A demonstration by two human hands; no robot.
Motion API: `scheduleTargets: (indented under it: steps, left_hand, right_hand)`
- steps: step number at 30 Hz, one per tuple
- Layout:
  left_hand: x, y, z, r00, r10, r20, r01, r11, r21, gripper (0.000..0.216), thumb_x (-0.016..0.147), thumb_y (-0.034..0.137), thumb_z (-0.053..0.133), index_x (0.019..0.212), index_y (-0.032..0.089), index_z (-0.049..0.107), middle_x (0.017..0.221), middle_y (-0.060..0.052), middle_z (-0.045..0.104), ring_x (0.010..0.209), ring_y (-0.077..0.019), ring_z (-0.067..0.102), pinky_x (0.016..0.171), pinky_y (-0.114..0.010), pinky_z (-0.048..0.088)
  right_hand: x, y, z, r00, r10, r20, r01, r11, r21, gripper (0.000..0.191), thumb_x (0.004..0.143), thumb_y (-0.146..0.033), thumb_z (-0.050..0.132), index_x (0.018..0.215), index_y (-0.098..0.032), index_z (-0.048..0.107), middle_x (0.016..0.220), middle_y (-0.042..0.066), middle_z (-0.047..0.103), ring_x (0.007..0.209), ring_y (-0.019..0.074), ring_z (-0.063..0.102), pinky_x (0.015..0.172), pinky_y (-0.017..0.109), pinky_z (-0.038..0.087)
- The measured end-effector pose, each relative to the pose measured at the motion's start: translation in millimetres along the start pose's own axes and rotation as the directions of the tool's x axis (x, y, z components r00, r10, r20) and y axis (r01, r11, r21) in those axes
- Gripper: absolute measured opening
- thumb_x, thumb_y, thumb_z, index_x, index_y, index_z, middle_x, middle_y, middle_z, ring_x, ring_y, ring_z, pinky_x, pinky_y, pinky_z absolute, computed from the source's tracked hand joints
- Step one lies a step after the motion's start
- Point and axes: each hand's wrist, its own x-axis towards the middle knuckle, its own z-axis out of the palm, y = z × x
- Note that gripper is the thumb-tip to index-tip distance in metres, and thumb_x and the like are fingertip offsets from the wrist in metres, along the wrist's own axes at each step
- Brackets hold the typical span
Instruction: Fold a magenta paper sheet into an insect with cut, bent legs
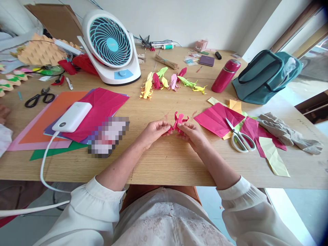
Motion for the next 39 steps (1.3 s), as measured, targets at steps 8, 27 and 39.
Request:
scheduleTargets:
  steps: [8, 27, 39]
  left_hand:
    - [-1, 3, 0, 0.999, -0.033, -0.011, 0.032, 0.999, -0.01, 0.046, 0.069, 0.057, 0.081, 0.083, 0.015, 0.069, 0.079, -0.003, 0.071, 0.072, -0.0124, 0.061, 0.073, -0.027, 0.045]
    - [-5, 10, -7, 0.99, -0.141, 0.025, 0.138, 0.985, 0.099, 0.045, 0.075, 0.055, 0.078, 0.088, 0.014, 0.067, 0.068, 0.0, 0.067, 0.054, -0.0075, 0.053, 0.054, -0.021, 0.039]
    - [0, 1, -2, 0.982, -0.16, -0.102, 0.153, 0.986, -0.072, 0.038, 0.061, 0.035, 0.091, 0.084, 0.014, 0.069, 0.084, -0.005, 0.074, 0.074, -0.0143, 0.068, 0.061, -0.023, 0.054]
  right_hand:
    - [-1, 1, 1, 1.0, -0.016, -0.02, 0.016, 1.0, -0.006, 0.039, 0.057, -0.053, 0.089, 0.072, -0.023, 0.071, 0.075, 0.0, 0.064, 0.076, 0.0155, 0.063, 0.077, 0.033, 0.054]
    - [-1, 2, 5, 0.98, -0.181, -0.077, 0.179, 0.983, -0.039, 0.041, 0.06, -0.055, 0.087, 0.064, -0.021, 0.065, 0.065, -0.003, 0.058, 0.061, 0.01, 0.046, 0.063, 0.026, 0.041]
    - [0, 5, 7, 0.966, -0.256, -0.026, 0.249, 0.956, -0.157, 0.043, 0.061, -0.059, 0.084, 0.066, -0.019, 0.067, 0.061, -0.003, 0.054, 0.057, 0.0095, 0.035, 0.057, 0.027, 0.028]
